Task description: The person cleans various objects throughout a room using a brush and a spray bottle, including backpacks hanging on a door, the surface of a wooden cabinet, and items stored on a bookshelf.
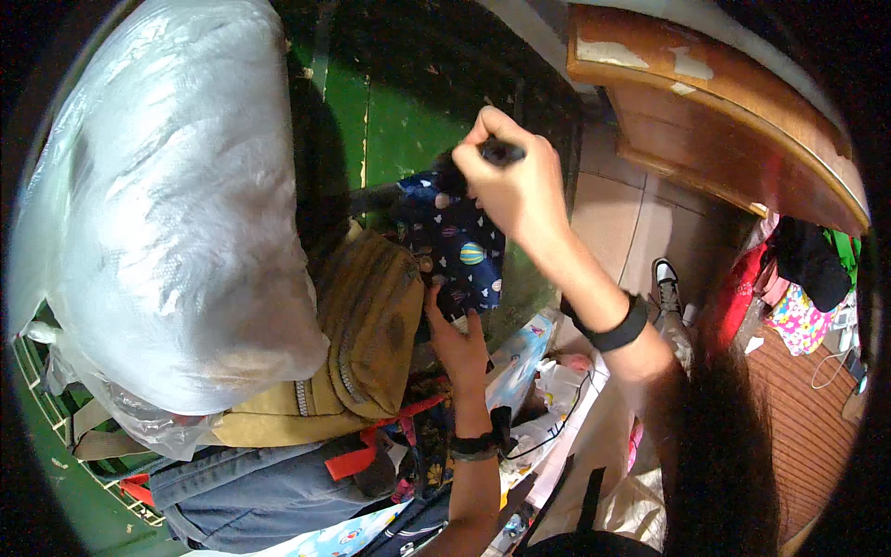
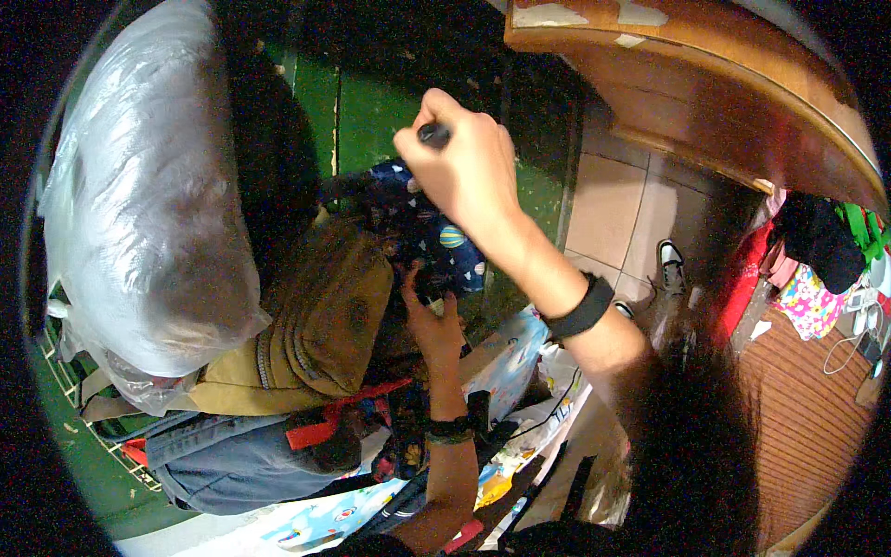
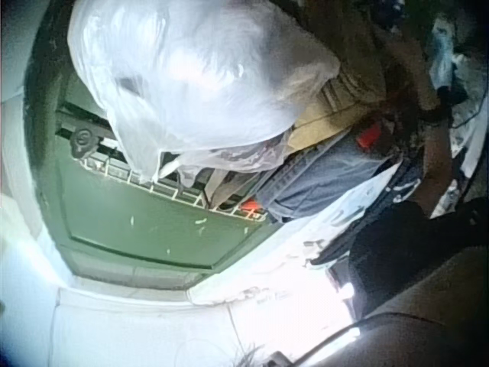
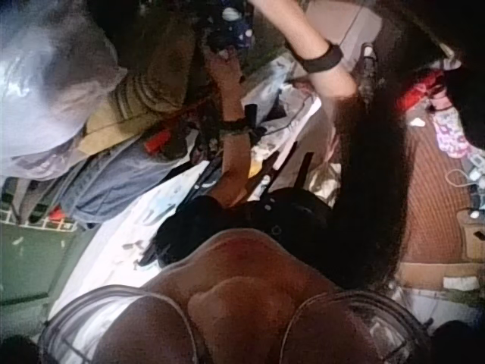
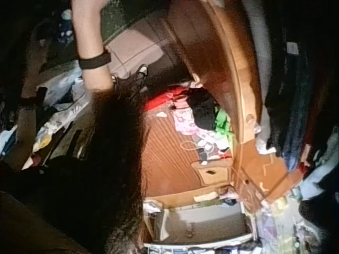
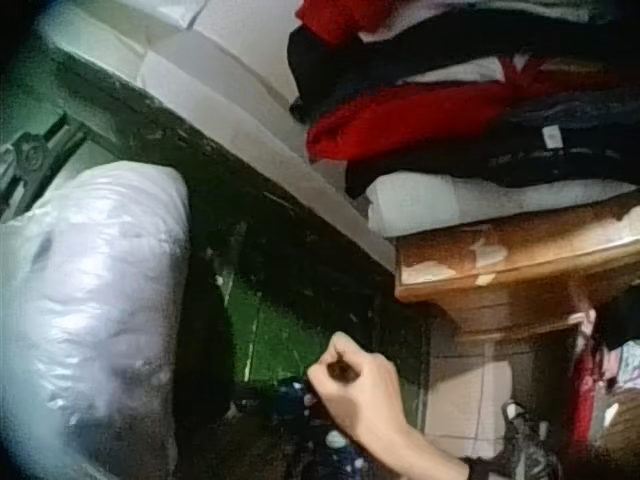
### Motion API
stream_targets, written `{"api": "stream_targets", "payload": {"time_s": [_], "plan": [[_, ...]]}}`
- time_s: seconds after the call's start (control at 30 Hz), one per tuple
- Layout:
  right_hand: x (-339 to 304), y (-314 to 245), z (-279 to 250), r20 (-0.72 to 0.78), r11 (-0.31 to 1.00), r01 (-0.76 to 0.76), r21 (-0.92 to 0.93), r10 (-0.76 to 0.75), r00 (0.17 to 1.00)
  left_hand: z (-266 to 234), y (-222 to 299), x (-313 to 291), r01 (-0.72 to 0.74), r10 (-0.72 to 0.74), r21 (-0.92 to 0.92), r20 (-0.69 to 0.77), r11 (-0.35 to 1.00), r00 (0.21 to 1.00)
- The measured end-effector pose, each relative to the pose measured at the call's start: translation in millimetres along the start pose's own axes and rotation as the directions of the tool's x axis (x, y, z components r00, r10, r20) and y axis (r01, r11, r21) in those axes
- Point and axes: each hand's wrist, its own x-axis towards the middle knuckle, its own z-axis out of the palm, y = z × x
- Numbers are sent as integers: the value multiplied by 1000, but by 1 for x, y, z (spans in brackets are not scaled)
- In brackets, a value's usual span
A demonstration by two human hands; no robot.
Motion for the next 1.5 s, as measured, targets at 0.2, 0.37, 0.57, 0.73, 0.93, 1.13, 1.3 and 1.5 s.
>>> {"api": "stream_targets", "payload": {"time_s": [0.2, 0.37, 0.57, 0.73, 0.93, 1.13, 1.3, 1.5], "plan": [[-9, -14, 12, 331, 702, -327, 633, 136, 934, -3, -4, -1, -101, 102, 43, -16, 994, 995], [-4, 2, 2, 137, 918, -168, 358, 126, 983, -3, -5, -1, -59, 59, -9, 8, 998, 998], [-3, 11, 10, 179, 892, -219, 396, 159, 971, 3, -14, -1, -118, 117, -7, -52, 993, 992], [-7, -2, -1, 407, 558, -415, 719, 145, 902, -2, -13, -2, -83, 83, -2, 6, 997, 997], [-17, 2, 2, -102, 979, 184, -91, -193, 976, -4, -2, -2, -113, 113, 38, -2, 993, 994], [-30, 1, 15, 390, 612, -310, 728, 2, 921, -1, -15, 0, -132, 132, -16, -4, 991, 991], [-24, 29, -17, 74, 961, -53, 272, 34, 997, 3, -8, 2, -24, 26, -54, 33, 998, 999], [-54, 68, -29, 414, 730, -439, 524, 232, 880, 1, -4, -5, -80, 83, -59, 45, 995, 995]]}}
